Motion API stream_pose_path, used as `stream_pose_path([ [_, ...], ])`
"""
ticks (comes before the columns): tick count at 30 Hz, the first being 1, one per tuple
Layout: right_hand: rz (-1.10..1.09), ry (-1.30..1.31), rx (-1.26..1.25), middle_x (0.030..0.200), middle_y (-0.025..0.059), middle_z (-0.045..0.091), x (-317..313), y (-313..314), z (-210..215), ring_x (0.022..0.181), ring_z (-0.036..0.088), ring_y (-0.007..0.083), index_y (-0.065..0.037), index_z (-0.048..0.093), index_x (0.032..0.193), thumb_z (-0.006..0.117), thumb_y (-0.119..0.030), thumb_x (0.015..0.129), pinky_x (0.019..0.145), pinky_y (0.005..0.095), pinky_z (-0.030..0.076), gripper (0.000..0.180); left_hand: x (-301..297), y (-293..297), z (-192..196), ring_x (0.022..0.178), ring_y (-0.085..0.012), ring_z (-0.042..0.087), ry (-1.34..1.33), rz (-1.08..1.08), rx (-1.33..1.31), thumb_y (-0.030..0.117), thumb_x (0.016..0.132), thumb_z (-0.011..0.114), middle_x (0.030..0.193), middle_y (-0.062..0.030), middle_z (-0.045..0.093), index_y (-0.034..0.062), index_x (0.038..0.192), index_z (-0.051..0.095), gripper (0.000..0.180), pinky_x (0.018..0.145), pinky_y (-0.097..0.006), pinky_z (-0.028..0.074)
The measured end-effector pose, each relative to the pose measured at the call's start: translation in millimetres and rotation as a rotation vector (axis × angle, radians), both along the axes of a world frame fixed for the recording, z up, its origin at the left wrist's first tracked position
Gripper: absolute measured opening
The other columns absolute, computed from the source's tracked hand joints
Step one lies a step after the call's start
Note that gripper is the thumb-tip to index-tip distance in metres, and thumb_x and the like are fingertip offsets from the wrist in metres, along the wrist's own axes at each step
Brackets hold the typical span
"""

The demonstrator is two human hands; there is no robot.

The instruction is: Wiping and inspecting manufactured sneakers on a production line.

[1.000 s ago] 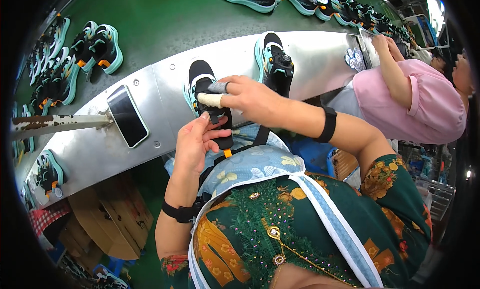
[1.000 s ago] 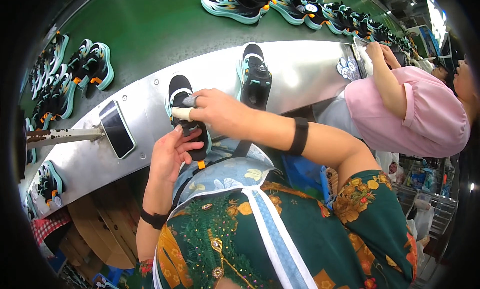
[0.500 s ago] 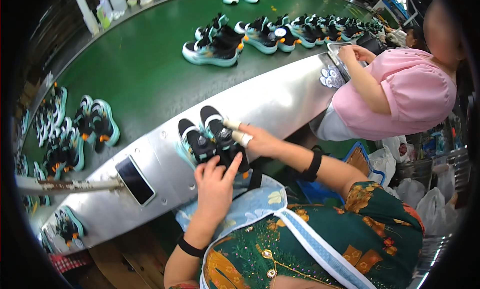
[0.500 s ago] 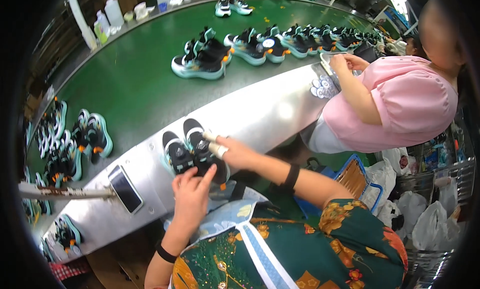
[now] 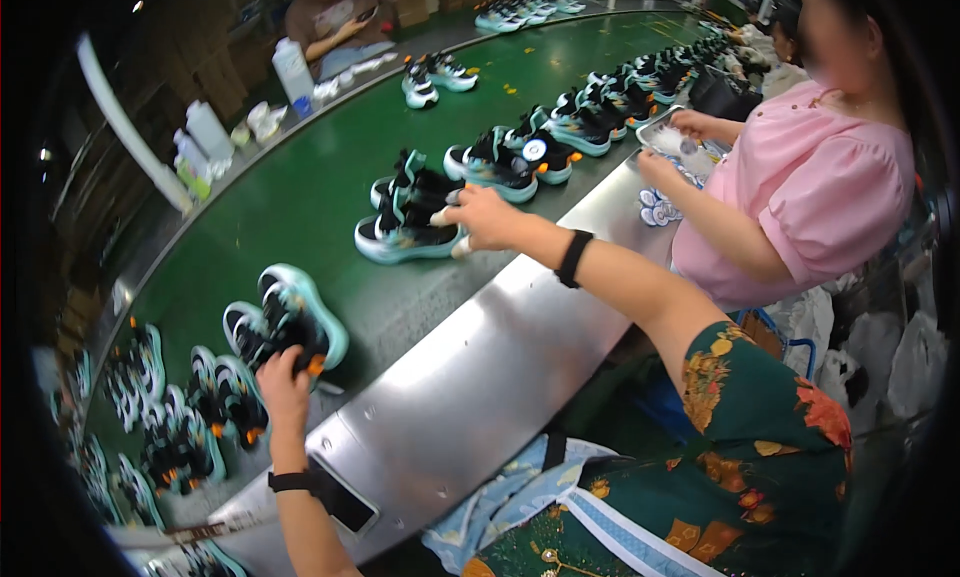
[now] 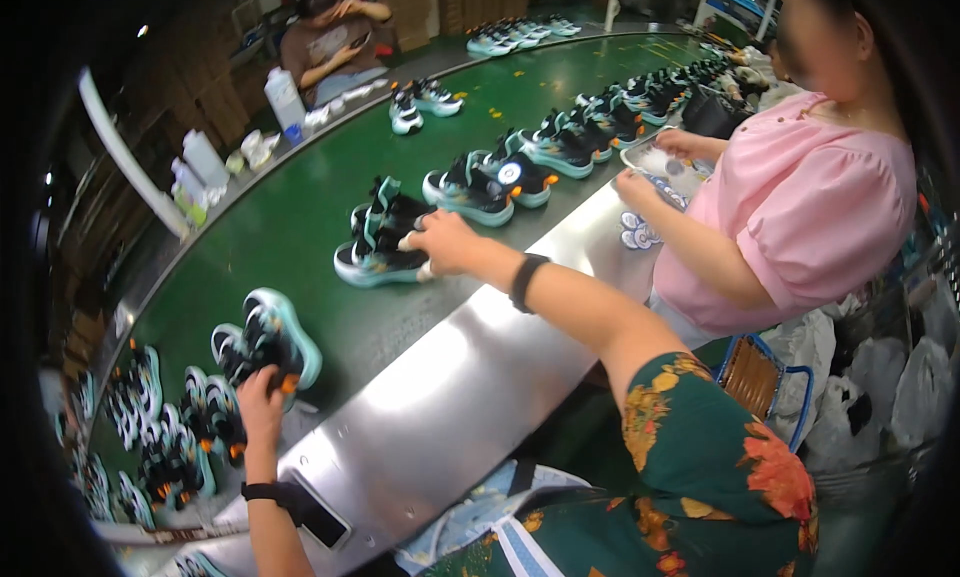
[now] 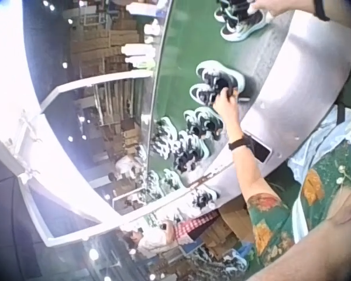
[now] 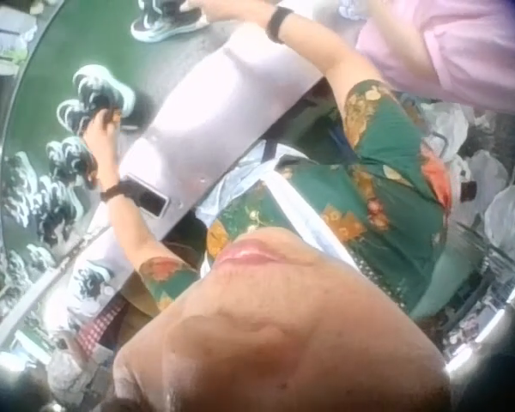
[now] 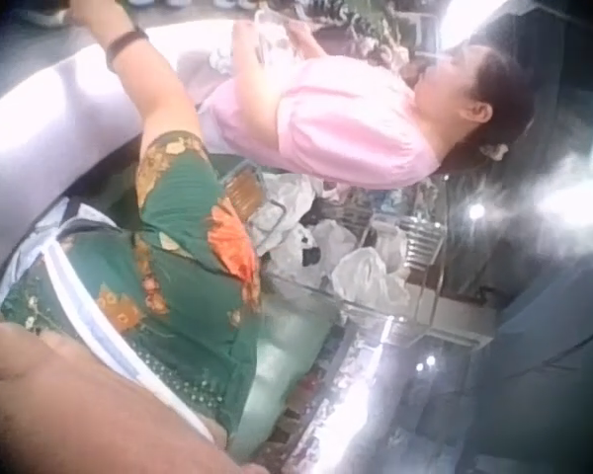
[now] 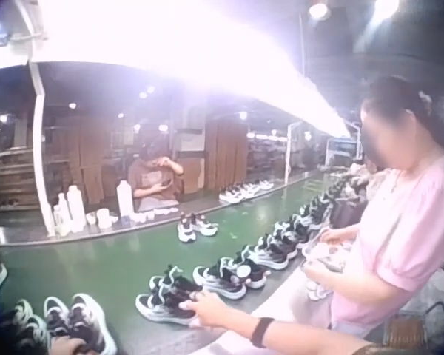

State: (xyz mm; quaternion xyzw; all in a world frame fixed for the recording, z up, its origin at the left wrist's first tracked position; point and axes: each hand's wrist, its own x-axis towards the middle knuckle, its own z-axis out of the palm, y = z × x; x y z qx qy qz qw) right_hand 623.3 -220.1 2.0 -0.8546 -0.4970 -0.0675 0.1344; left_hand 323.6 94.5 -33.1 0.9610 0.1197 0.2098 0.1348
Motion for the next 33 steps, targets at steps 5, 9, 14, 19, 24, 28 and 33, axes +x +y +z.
stream_pose_path([
  [5, -0.018, -0.272, -0.295, 0.112, 0.0083, 0.058, 61, 46, -79, 0.114, 0.048, 0.0306, -0.031, 0.068, 0.105, 0.078, -0.032, 0.062, 0.097, 0.0465, 0.033, 0.044, -17, 96, -45, 0.100, -0.0391, 0.058, 0.363, 0.246, -0.129, 0.006, 0.072, 0.060, 0.100, -0.0178, 0.063, 0.0171, 0.108, 0.063, 0.038, 0.084, -0.047, 0.047],
  [9, 0.115, -0.167, -0.441, 0.098, 0.0048, 0.064, 51, 66, -65, 0.100, 0.055, 0.0280, -0.036, 0.070, 0.100, 0.072, -0.029, 0.065, 0.089, 0.0489, 0.036, 0.036, -8, 22, -14, 0.111, -0.0397, 0.051, 0.027, 0.255, -0.094, 0.001, 0.077, 0.057, 0.109, -0.0215, 0.060, 0.0014, 0.101, 0.063, 0.025, 0.098, -0.045, 0.038],
  [14, 0.165, 0.226, -0.374, 0.088, 0.0055, 0.066, -91, 43, -13, 0.094, 0.058, 0.0299, -0.029, 0.071, 0.101, 0.069, -0.027, 0.066, 0.084, 0.0509, 0.036, 0.034, -15, -109, -43, 0.127, -0.0244, 0.043, -0.037, 0.253, -1.166, 0.019, 0.094, 0.056, 0.141, -0.0174, 0.042, -0.0003, 0.139, 0.039, 0.052, 0.105, -0.034, 0.034],
  [19, 0.387, 0.270, -0.232, 0.081, 0.0103, 0.061, -216, -30, -27, 0.088, 0.060, 0.0339, -0.021, 0.057, 0.112, 0.069, -0.023, 0.068, 0.093, 0.0550, 0.032, 0.045, -44, -192, -66, 0.128, -0.0340, 0.040, 0.007, 0.229, -0.921, 0.020, 0.084, 0.064, 0.137, -0.0289, 0.040, -0.0102, 0.137, 0.031, 0.069, 0.108, -0.040, 0.028],
  [24, 0.406, 0.377, -0.299, 0.081, 0.0085, 0.060, -206, -86, -37, 0.090, 0.060, 0.0343, -0.020, 0.056, 0.116, 0.071, -0.024, 0.071, 0.100, 0.0598, 0.026, 0.048, -89, -172, -88, 0.111, -0.0336, 0.053, 0.164, 0.248, -0.958, 0.022, 0.083, 0.062, 0.123, -0.0243, 0.054, -0.0087, 0.127, 0.045, 0.056, 0.099, -0.040, 0.039],
  [28, 0.281, 0.262, -0.691, 0.081, 0.0063, 0.065, -205, -100, 22, 0.086, 0.063, 0.0252, -0.022, 0.065, 0.112, 0.069, -0.028, 0.074, 0.092, 0.0539, 0.033, 0.039, -133, -162, -31, 0.107, -0.0277, 0.057, 0.507, 0.310, -0.943, 0.029, 0.089, 0.061, 0.118, -0.0176, 0.061, -0.0026, 0.130, 0.051, 0.052, 0.094, -0.037, 0.043],
  [33, 0.361, 0.644, -0.042, 0.092, 0.0137, 0.055, -216, -44, 43, 0.089, 0.059, 0.0376, -0.013, 0.057, 0.116, 0.074, -0.024, 0.074, 0.077, 0.0463, 0.043, 0.046, -143, -181, -34, 0.103, -0.0227, 0.058, 0.269, 0.174, -1.224, 0.027, 0.093, 0.054, 0.116, -0.0152, 0.062, -0.0045, 0.128, 0.052, 0.047, 0.093, -0.034, 0.043],
])
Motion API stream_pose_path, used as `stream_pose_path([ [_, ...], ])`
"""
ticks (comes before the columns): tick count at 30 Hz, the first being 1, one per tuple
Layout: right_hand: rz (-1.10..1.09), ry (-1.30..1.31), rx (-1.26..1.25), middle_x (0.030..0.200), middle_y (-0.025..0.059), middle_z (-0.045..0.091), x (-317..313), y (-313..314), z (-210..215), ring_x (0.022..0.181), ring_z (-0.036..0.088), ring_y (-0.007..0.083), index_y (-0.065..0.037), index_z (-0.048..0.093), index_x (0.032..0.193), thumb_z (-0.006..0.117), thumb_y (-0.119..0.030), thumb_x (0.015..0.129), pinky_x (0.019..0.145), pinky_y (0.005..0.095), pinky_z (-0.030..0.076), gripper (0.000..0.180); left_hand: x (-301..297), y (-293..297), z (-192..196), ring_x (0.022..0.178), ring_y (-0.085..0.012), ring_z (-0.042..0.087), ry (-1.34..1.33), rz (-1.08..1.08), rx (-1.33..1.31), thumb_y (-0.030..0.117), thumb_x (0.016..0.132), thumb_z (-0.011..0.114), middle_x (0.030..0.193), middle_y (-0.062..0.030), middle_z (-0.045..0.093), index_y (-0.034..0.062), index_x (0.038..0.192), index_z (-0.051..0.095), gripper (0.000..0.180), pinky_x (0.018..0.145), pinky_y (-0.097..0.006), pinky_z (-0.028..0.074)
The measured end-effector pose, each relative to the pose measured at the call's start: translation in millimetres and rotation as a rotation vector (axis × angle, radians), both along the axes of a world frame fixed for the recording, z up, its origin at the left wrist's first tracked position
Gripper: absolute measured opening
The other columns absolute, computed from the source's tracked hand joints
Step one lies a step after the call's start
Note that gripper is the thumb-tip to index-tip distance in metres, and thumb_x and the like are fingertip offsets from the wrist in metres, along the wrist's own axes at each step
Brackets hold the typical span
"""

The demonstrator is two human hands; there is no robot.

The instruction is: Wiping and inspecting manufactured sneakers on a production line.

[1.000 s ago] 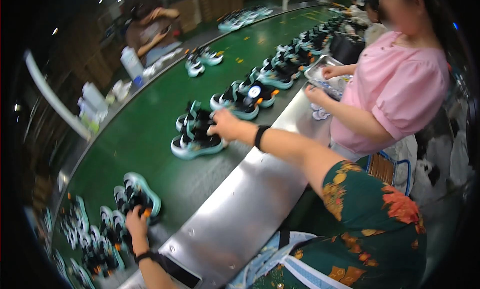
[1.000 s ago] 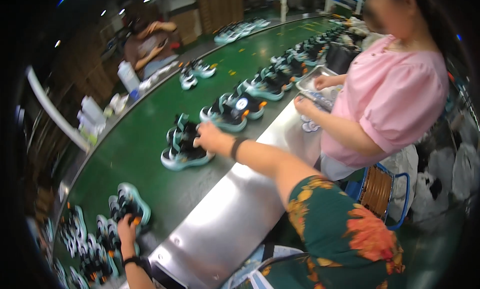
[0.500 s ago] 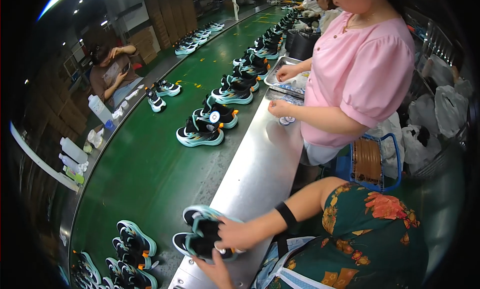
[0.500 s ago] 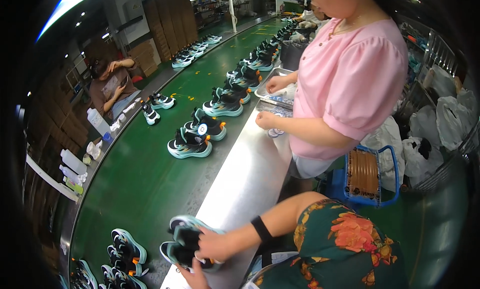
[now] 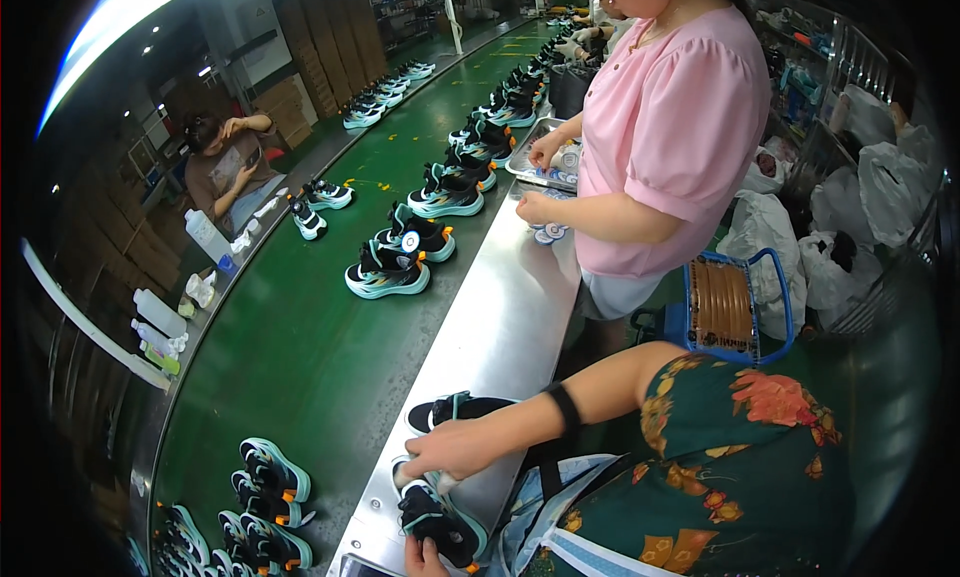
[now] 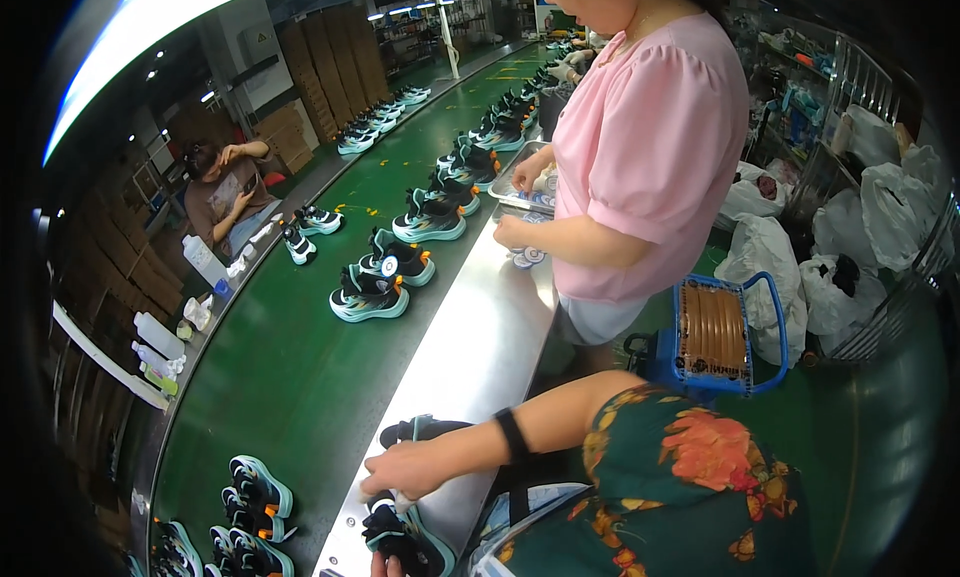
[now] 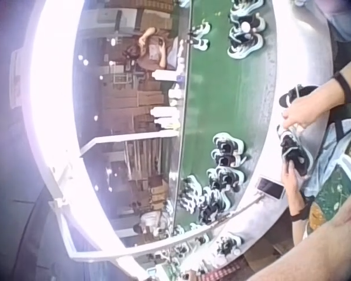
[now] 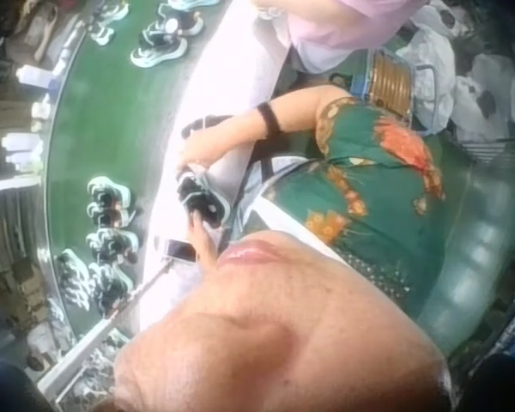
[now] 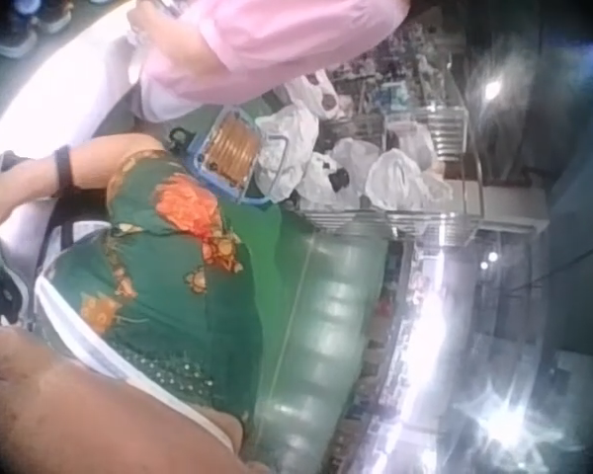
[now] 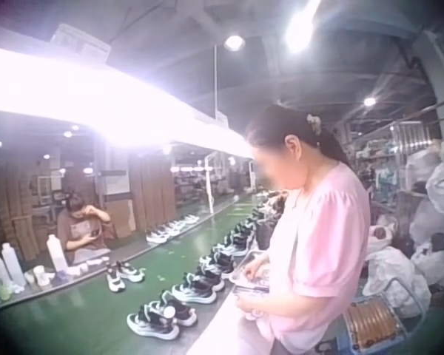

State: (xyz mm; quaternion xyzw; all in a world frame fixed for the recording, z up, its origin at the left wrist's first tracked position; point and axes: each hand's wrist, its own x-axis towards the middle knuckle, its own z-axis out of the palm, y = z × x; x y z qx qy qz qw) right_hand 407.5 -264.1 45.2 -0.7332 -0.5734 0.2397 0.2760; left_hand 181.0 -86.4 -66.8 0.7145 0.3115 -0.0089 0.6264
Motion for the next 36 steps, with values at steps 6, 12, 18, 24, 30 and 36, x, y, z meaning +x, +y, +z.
stream_pose_path([
  [6, 0.412, 0.004, 0.007, 0.093, 0.0162, 0.055, -14, 57, -55, 0.088, 0.059, 0.0395, -0.015, 0.056, 0.115, 0.076, -0.021, 0.068, 0.072, 0.0458, 0.047, 0.052, 6, -9, -38, 0.090, -0.0239, 0.061, -0.056, 0.057, 0.106, 0.033, 0.096, 0.048, 0.108, -0.0159, 0.063, -0.0049, 0.123, 0.056, 0.047, 0.076, -0.034, 0.050],
  [12, 0.495, -0.211, -0.106, 0.093, 0.0186, 0.055, -32, 56, -51, 0.083, 0.061, 0.0389, -0.016, 0.058, 0.111, 0.072, -0.017, 0.067, 0.068, 0.0460, 0.048, 0.046, 17, -34, -16, 0.088, -0.0261, 0.061, -0.010, 0.329, 0.105, 0.032, 0.096, 0.046, 0.107, -0.0182, 0.062, -0.0055, 0.119, 0.057, 0.045, 0.074, -0.036, 0.051],
  [18, 0.447, -0.210, 0.019, 0.094, 0.0168, 0.056, -21, 53, -62, 0.084, 0.061, 0.0377, -0.019, 0.065, 0.106, 0.073, -0.019, 0.064, 0.070, 0.0456, 0.048, 0.043, -21, -10, 27, 0.083, -0.0206, 0.060, 0.050, 0.097, 0.010, 0.031, 0.096, 0.049, 0.109, -0.0166, 0.062, -0.0026, 0.117, 0.058, 0.041, 0.069, -0.034, 0.049],
  [24, 0.556, -0.031, 0.137, 0.087, 0.0187, 0.059, -15, 61, -63, 0.081, 0.061, 0.0361, -0.013, 0.063, 0.114, 0.071, -0.015, 0.066, 0.068, 0.0439, 0.047, 0.049, 10, -36, 62, 0.067, -0.0169, 0.057, 0.122, 0.073, -0.745, 0.028, 0.092, 0.059, 0.099, -0.0136, 0.064, -0.0020, 0.118, 0.054, 0.041, 0.056, -0.027, 0.044],
  [30, 0.240, -0.144, 0.090, 0.072, 0.0172, 0.064, -42, 53, -61, 0.071, 0.063, 0.0370, -0.002, 0.064, 0.090, 0.068, -0.020, 0.073, 0.060, 0.0428, 0.048, 0.025, 8, -66, 57, 0.046, -0.0099, 0.042, 0.099, 0.202, -0.503, 0.022, 0.092, 0.057, 0.093, -0.0184, 0.066, 0.0006, 0.113, 0.058, 0.030, 0.042, -0.023, 0.038],
  [36, 0.328, -0.070, 0.115, 0.068, 0.0151, 0.064, -24, 55, -59, 0.068, 0.063, 0.0364, -0.002, 0.065, 0.076, 0.069, -0.027, 0.069, 0.060, 0.0421, 0.049, 0.026, 5, -60, 62, 0.089, -0.0214, 0.060, -0.042, 0.176, -0.783, 0.035, 0.097, 0.047, 0.123, -0.0141, 0.058, 0.0003, 0.123, 0.051, 0.044, 0.052, -0.026, 0.045],
])
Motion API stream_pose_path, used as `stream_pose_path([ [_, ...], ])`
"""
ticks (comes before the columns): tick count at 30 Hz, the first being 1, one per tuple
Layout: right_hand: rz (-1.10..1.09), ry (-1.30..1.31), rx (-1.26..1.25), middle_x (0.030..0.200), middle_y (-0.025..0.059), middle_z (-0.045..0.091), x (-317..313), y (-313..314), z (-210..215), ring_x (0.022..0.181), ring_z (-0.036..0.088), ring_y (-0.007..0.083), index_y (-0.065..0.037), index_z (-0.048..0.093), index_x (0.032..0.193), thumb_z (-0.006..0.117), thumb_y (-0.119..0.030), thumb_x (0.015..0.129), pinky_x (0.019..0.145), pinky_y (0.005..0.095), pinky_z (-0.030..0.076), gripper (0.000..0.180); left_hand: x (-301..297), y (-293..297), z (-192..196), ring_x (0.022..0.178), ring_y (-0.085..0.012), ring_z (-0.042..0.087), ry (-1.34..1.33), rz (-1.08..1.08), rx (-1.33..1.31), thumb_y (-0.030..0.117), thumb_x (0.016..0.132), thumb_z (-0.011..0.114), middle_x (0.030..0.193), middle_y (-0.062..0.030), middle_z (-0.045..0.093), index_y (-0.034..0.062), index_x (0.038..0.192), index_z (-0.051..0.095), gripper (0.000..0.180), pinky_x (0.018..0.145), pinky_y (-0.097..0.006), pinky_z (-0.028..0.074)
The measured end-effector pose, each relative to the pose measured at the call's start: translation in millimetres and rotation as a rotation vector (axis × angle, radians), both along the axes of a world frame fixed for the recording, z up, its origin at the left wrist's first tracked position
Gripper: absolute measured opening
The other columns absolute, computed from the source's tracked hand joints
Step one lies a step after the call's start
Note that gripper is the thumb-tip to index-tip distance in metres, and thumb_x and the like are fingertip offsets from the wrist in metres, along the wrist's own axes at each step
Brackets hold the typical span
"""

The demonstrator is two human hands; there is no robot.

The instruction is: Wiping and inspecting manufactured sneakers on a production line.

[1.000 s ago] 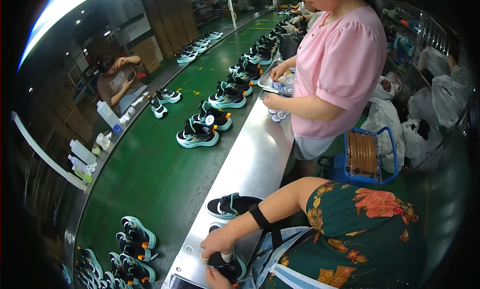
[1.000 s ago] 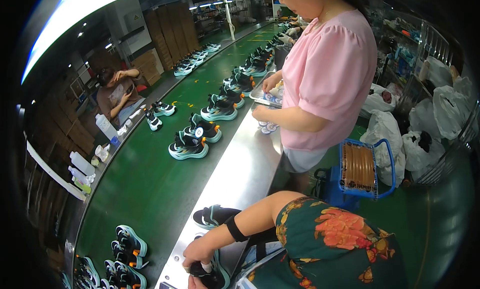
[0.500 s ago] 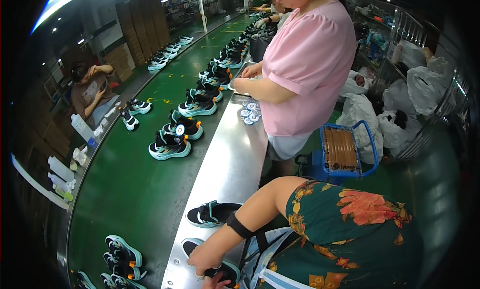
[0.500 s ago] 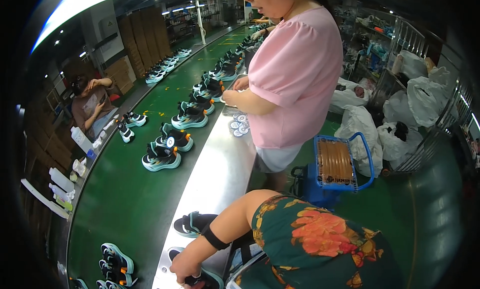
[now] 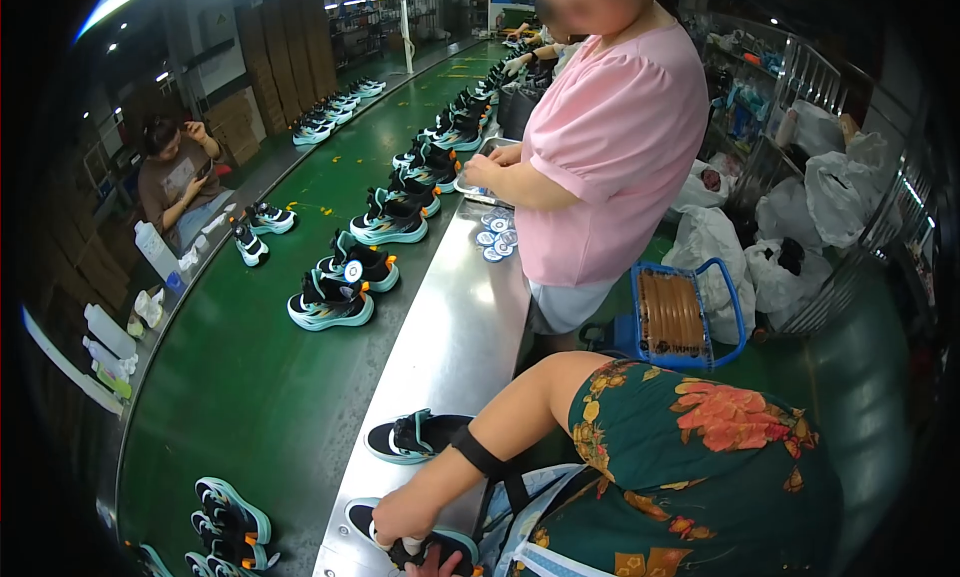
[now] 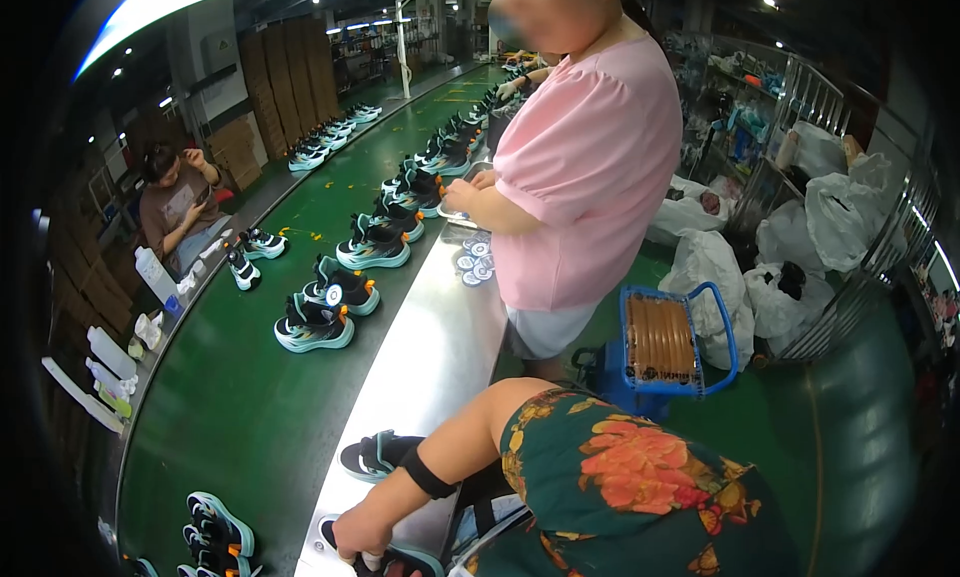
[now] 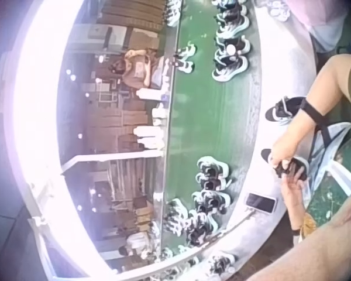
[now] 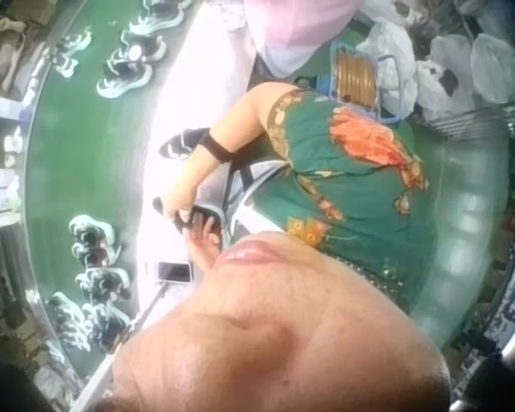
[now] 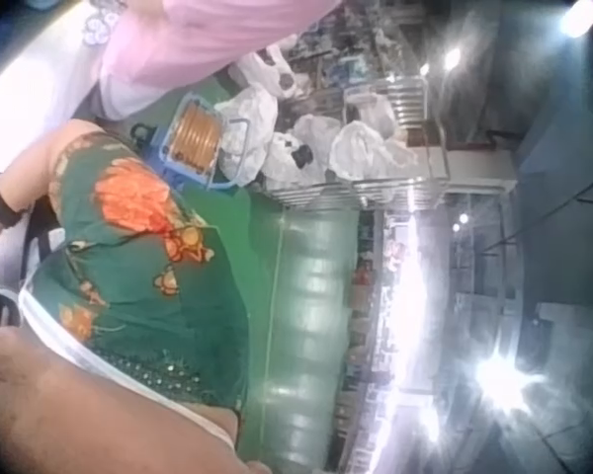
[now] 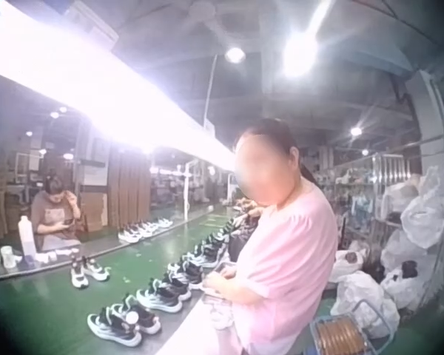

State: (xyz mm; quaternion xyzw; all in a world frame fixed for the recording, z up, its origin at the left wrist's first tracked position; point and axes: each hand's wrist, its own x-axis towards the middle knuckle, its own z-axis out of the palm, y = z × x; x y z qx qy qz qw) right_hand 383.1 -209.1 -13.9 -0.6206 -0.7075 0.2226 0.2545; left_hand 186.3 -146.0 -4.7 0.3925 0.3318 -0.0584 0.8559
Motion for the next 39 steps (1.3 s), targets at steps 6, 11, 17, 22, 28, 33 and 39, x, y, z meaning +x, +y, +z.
stream_pose_path([
  [6, -0.070, -0.216, -0.154, 0.070, 0.0154, 0.065, -16, 8, 5, 0.069, 0.064, 0.0362, -0.006, 0.069, 0.076, 0.069, -0.033, 0.070, 0.060, 0.0436, 0.048, 0.028, -8, 3, -41, 0.095, -0.0241, 0.061, 0.184, -0.161, 0.233, 0.038, 0.097, 0.046, 0.128, -0.0160, 0.054, -0.0013, 0.124, 0.048, 0.048, 0.048, -0.027, 0.044],
  [11, -0.164, -0.066, -0.176, 0.068, 0.0163, 0.064, -2, -3, 3, 0.065, 0.063, 0.0375, -0.006, 0.069, 0.078, 0.067, -0.030, 0.073, 0.056, 0.0444, 0.049, 0.025, 9, -14, 1, 0.054, -0.0182, 0.054, 0.076, 0.028, 0.163, 0.033, 0.097, 0.045, 0.115, -0.0252, 0.060, -0.0053, 0.123, 0.047, 0.047, 0.044, -0.025, 0.042],
  [17, -0.228, -0.073, 0.038, 0.065, 0.0153, 0.063, -28, 5, -18, 0.066, 0.063, 0.0373, -0.007, 0.068, 0.070, 0.076, -0.032, 0.065, 0.059, 0.0434, 0.049, 0.027, -6, -8, -21, 0.046, -0.0160, 0.048, 0.102, -0.065, 0.237, 0.029, 0.098, 0.043, 0.112, -0.0247, 0.061, -0.0056, 0.126, 0.045, 0.045, 0.046, -0.026, 0.044],
  [22, 0.016, 0.275, 0.051, 0.074, 0.0156, 0.061, -3, -13, -5, 0.080, 0.063, 0.0341, -0.010, 0.068, 0.102, 0.069, -0.013, 0.072, 0.074, 0.0418, 0.049, 0.031, 7, -15, 3, 0.053, -0.0128, 0.053, 0.053, -0.075, 0.288, 0.027, 0.099, 0.042, 0.103, -0.0182, 0.065, -0.0032, 0.121, 0.050, 0.038, 0.045, -0.022, 0.042],
  [28, -0.198, 0.035, -0.099, 0.080, 0.0152, 0.063, -8, -16, 10, 0.078, 0.063, 0.0350, -0.005, 0.057, 0.083, 0.065, -0.020, 0.074, 0.067, 0.0463, 0.047, 0.019, 19, -6, -43, 0.061, -0.0212, 0.061, -0.030, -0.018, 0.208, 0.021, 0.095, 0.050, 0.092, -0.0186, 0.067, -0.0048, 0.104, 0.056, 0.028, 0.048, -0.028, 0.047],
  [33, -0.217, 0.013, -0.032, 0.070, 0.0144, 0.062, 2, -28, 15, 0.070, 0.062, 0.0358, -0.009, 0.060, 0.080, 0.066, -0.022, 0.076, 0.065, 0.0455, 0.048, 0.015, 32, -20, -14, 0.038, -0.0175, 0.053, 0.065, 0.043, 0.300, 0.022, 0.097, 0.047, 0.080, -0.0234, 0.068, -0.0095, 0.091, 0.055, 0.033, 0.034, -0.025, 0.040],
  [39, -0.146, 0.189, 0.163, 0.069, 0.0120, 0.062, 16, -23, 5, 0.070, 0.062, 0.0359, -0.007, 0.065, 0.088, 0.069, -0.023, 0.076, 0.067, 0.0451, 0.048, 0.021, 29, -10, -31, 0.037, -0.0136, 0.050, -0.067, -0.004, 0.285, 0.025, 0.098, 0.046, 0.085, -0.0213, 0.069, -0.0051, 0.089, 0.056, 0.033, 0.035, -0.023, 0.038],
])
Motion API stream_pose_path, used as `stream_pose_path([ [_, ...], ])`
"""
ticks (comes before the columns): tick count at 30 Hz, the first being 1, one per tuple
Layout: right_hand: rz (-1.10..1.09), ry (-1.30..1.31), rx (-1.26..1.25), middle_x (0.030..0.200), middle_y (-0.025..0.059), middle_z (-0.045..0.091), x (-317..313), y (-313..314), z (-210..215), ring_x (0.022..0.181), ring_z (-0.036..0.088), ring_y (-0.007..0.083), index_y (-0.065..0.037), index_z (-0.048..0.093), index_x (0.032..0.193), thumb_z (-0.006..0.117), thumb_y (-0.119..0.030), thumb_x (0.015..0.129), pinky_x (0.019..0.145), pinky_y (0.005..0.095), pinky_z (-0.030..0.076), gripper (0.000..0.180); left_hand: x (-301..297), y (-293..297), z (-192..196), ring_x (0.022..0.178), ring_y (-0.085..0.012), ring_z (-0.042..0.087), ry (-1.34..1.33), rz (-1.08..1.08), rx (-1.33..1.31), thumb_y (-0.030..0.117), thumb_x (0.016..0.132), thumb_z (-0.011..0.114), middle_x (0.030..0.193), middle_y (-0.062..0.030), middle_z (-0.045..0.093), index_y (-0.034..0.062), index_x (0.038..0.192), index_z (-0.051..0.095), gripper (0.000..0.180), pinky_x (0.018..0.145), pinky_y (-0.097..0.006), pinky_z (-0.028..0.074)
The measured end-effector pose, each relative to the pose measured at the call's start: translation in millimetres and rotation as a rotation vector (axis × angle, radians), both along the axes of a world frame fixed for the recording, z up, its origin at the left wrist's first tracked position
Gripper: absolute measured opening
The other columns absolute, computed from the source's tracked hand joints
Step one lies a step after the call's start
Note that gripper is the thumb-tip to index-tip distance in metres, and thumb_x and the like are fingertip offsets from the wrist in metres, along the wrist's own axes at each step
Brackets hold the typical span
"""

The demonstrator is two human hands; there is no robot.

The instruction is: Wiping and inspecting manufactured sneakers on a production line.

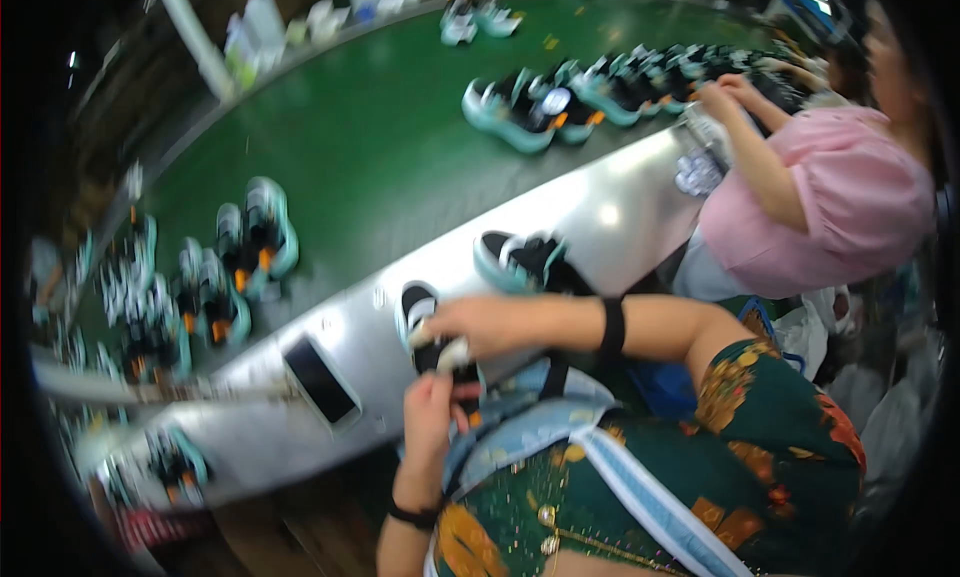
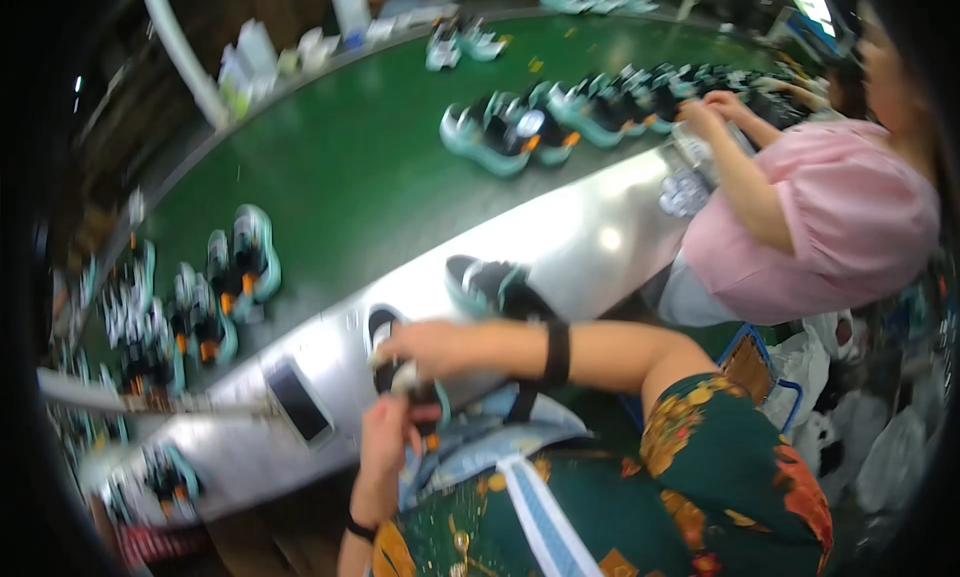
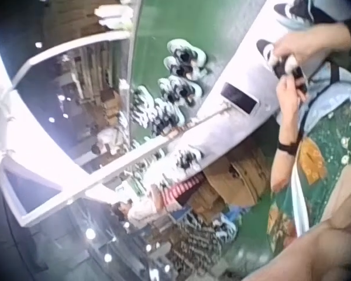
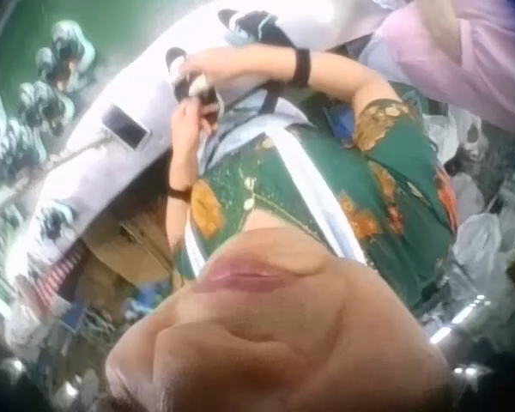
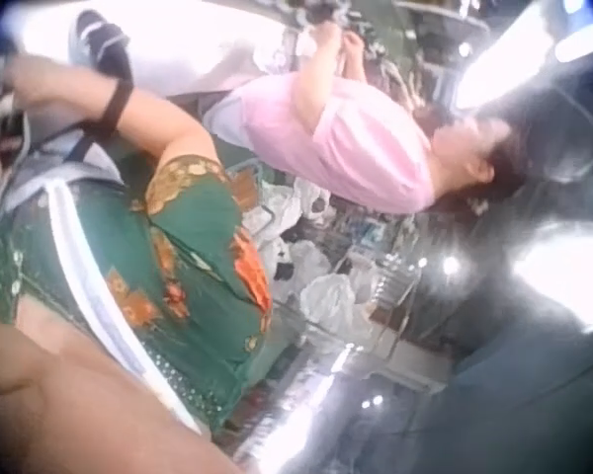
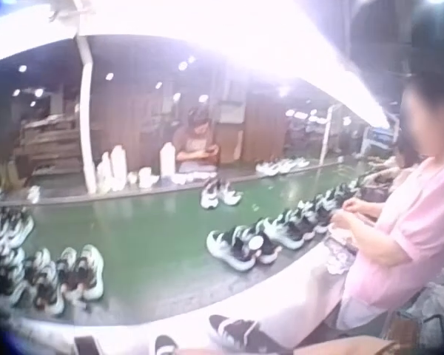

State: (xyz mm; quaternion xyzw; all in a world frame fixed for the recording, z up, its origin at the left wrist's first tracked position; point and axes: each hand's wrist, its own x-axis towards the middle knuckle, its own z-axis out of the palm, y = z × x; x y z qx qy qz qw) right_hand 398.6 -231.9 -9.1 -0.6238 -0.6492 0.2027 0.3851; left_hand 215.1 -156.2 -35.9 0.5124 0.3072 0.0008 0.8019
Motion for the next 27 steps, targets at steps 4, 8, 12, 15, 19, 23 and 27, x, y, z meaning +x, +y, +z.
stream_pose_path([
  [4, -0.178, -0.184, -0.206, 0.073, 0.0137, 0.064, -16, -6, 10, 0.075, 0.063, 0.0339, -0.004, 0.065, 0.090, 0.071, -0.029, 0.077, 0.072, 0.0426, 0.048, 0.028, 6, -8, 9, 0.035, -0.0126, 0.048, 0.032, 0.023, -0.014, 0.025, 0.099, 0.046, 0.085, -0.0216, 0.069, -0.0039, 0.093, 0.055, 0.031, 0.034, -0.021, 0.038],
  [8, -0.047, -0.064, -0.231, 0.079, 0.0148, 0.062, 6, 5, 18, 0.077, 0.060, 0.0310, -0.005, 0.066, 0.100, 0.070, -0.029, 0.079, 0.072, 0.0388, 0.047, 0.032, 8, -5, 14, 0.052, -0.0148, 0.060, 0.034, 0.035, -0.108, 0.026, 0.098, 0.048, 0.087, -0.0201, 0.068, -0.0049, 0.095, 0.057, 0.032, 0.036, -0.022, 0.041],
  [12, 0.016, 0.002, -0.260, 0.082, 0.0138, 0.061, 11, -5, 18, 0.080, 0.058, 0.0305, -0.006, 0.066, 0.104, 0.068, -0.021, 0.080, 0.074, 0.0396, 0.046, 0.028, 11, -6, 16, 0.072, -0.0188, 0.067, 0.015, 0.126, -0.217, 0.025, 0.097, 0.050, 0.094, -0.0204, 0.066, -0.0052, 0.094, 0.058, 0.032, 0.038, -0.022, 0.044],
  [15, -0.056, -0.205, -0.176, 0.080, 0.0131, 0.060, 2, -8, 11, 0.081, 0.057, 0.0308, -0.008, 0.065, 0.106, 0.067, -0.019, 0.080, 0.075, 0.0399, 0.046, 0.028, 11, -8, 7, 0.075, -0.0198, 0.067, 0.093, 0.026, -0.158, 0.025, 0.097, 0.050, 0.099, -0.0200, 0.065, -0.0051, 0.094, 0.058, 0.032, 0.039, -0.022, 0.045],
  [19, 0.000, -0.040, -0.286, 0.082, 0.0139, 0.062, 20, -4, 27, 0.085, 0.058, 0.0326, -0.007, 0.065, 0.105, 0.069, -0.019, 0.079, 0.077, 0.0396, 0.046, 0.028, 16, -10, 13, 0.062, -0.0168, 0.064, 0.078, 0.046, -0.173, 0.025, 0.098, 0.048, 0.088, -0.0199, 0.067, -0.0045, 0.092, 0.057, 0.031, 0.038, -0.022, 0.044],
  [23, 0.046, 0.076, -0.293, 0.085, 0.0143, 0.063, 17, -3, 9, 0.086, 0.061, 0.0307, -0.005, 0.064, 0.105, 0.070, -0.018, 0.079, 0.076, 0.0385, 0.047, 0.030, 19, -10, 10, 0.063, -0.0173, 0.065, 0.092, 0.005, -0.137, 0.025, 0.098, 0.048, 0.093, -0.0207, 0.066, -0.0061, 0.095, 0.057, 0.032, 0.039, -0.022, 0.045],
  [27, -0.052, -0.006, -0.288, 0.088, 0.0131, 0.065, 18, -6, 6, 0.083, 0.063, 0.0259, -0.004, 0.065, 0.104, 0.072, -0.020, 0.079, 0.074, 0.0356, 0.049, 0.031, 19, -11, 7, 0.079, -0.0220, 0.067, 0.137, -0.022, -0.157, 0.025, 0.098, 0.047, 0.106, -0.0211, 0.062, -0.0079, 0.101, 0.057, 0.035, 0.043, -0.024, 0.049],
])
